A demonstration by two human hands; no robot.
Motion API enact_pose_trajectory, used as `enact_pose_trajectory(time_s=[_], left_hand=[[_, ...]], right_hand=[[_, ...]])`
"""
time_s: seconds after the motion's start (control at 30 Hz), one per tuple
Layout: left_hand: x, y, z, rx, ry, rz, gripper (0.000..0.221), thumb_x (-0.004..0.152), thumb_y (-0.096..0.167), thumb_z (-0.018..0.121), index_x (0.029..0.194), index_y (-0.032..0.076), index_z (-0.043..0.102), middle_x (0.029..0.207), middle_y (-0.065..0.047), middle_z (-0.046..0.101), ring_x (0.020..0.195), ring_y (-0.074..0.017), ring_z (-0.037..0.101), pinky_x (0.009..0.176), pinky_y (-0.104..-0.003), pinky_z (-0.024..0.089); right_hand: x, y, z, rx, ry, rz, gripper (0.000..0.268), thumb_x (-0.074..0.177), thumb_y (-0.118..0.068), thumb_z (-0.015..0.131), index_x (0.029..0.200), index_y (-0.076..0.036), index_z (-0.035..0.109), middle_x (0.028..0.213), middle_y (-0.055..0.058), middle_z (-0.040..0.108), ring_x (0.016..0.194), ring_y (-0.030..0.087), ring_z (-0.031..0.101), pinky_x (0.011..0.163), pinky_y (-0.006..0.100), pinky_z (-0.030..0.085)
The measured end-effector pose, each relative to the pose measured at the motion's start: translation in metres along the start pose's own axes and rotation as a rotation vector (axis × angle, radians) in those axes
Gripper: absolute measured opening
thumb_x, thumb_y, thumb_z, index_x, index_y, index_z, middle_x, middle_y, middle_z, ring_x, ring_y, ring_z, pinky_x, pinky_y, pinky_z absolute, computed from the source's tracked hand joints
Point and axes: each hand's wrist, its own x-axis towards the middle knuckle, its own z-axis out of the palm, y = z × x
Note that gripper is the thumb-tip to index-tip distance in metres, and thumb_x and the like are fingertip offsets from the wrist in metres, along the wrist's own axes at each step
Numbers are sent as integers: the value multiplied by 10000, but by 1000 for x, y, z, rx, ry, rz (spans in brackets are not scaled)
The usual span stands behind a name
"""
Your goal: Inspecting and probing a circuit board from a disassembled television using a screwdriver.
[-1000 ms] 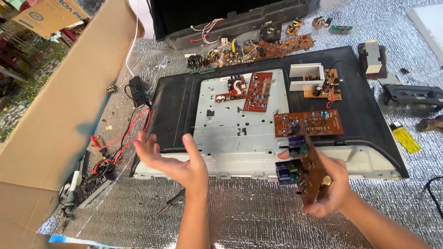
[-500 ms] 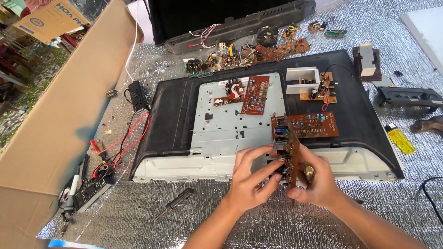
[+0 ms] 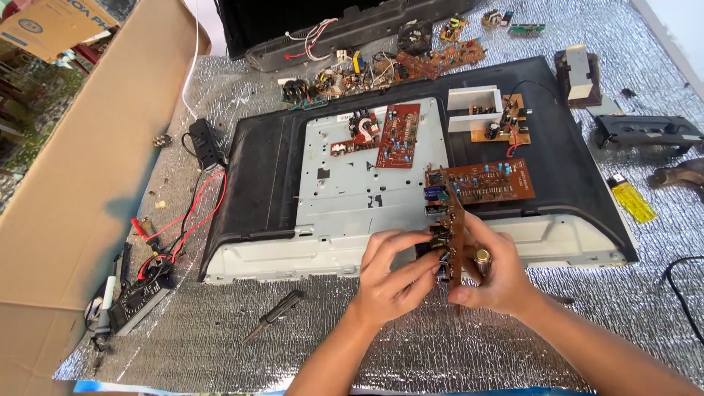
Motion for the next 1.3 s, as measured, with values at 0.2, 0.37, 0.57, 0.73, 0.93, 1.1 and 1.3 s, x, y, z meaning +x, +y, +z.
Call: enact_pose_trajectory(time_s=[0.2,0.37,0.57,0.73,0.93,1.1,1.3], left_hand=[[-3,0,5,-7,2,-13,183,893,99,730,1046,152,814,1104,-100,766,923,-268,683,855,-398,593],[-1,-1,3,-43,-3,-26,172,896,107,730,1054,116,797,1065,-108,761,892,-281,676,816,-411,593],[0,-4,2,-71,-32,-73,201,891,137,741,1083,98,786,1041,-103,758,870,-286,678,779,-422,592],[1,-3,-1,-82,-37,-75,212,904,166,740,1095,80,776,1017,-99,757,842,-285,679,750,-408,591],[8,-1,-6,-81,-51,-55,173,949,122,675,1075,66,780,982,-97,766,791,-284,680,703,-395,594],[6,-1,-15,-36,-230,-107,221,804,77,779,992,-21,713,1032,-110,718,887,-228,637,803,-338,547],[4,-1,-14,-21,-251,-112,161,841,49,735,968,-41,693,1018,-129,707,865,-236,626,787,-339,535]], right_hand=[[-11,20,-7,51,-18,20,1156,544,-657,872,1420,13,527,665,73,739,258,80,459,244,201,387],[-5,7,-3,21,-28,-15,1135,595,-674,827,1437,19,509,534,38,660,252,74,419,236,198,370],[-6,11,-6,22,-30,-4,1153,578,-682,831,1432,24,514,519,43,645,257,84,415,245,198,369],[-5,6,-4,-4,-31,-23,1194,561,-716,820,1434,33,500,475,12,608,254,80,406,248,200,359],[-4,-1,-4,-12,-14,-92,1201,611,-772,770,1444,47,491,458,10,566,263,60,396,238,205,326],[-9,-8,-7,-137,-135,11,1216,611,-803,695,1457,35,446,1053,159,823,351,36,466,316,190,305],[-7,-4,-9,-242,-168,47,1249,605,-884,595,1482,-10,425,1191,157,787,330,58,511,316,201,359]])
